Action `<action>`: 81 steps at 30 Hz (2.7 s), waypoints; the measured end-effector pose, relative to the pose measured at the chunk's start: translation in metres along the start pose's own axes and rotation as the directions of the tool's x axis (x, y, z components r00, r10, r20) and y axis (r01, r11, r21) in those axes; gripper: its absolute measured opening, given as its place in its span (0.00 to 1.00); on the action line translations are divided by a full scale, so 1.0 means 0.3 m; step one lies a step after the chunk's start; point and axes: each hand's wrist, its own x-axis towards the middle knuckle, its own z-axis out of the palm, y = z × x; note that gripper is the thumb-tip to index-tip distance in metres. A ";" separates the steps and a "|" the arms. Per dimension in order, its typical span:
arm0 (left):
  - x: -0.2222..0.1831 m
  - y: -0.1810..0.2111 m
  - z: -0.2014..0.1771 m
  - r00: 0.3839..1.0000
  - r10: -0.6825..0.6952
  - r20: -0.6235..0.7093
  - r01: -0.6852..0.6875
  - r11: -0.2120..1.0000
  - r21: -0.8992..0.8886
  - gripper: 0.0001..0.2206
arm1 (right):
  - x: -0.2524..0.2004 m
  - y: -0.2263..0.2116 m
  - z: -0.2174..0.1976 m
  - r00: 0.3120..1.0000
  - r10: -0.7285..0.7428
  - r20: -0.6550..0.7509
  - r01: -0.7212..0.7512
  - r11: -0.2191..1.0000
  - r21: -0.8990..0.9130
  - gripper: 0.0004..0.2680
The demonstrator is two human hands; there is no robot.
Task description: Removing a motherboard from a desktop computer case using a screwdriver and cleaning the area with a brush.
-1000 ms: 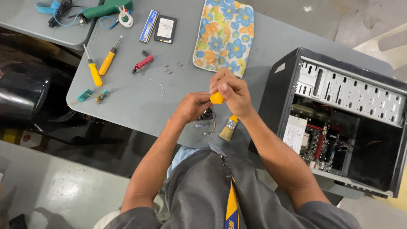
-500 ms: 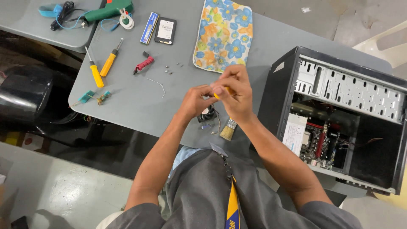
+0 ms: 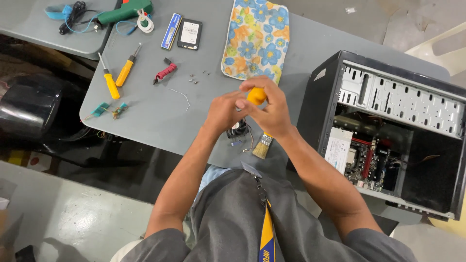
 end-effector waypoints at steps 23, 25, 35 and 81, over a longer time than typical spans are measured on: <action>-0.058 0.052 -0.081 0.858 -0.269 0.437 0.159 0.949 0.271 0.35 | -0.035 -0.014 -0.048 0.988 0.130 -0.081 -0.134 0.990 -0.042 0.08; -0.106 0.024 -0.033 0.811 -0.333 0.480 0.147 0.912 0.383 0.42 | -0.039 -0.018 -0.065 0.986 0.131 -0.099 -0.136 0.990 -0.047 0.08; -0.174 -0.021 0.099 0.866 -0.341 0.364 0.161 0.882 0.442 0.37 | -0.109 -0.065 -0.090 0.980 0.168 -0.102 -0.171 0.985 -0.021 0.05; -0.200 0.044 0.134 0.926 -0.314 0.211 0.234 0.913 0.334 0.30 | -0.244 -0.008 0.006 0.995 0.059 -0.078 -0.011 0.858 0.513 0.08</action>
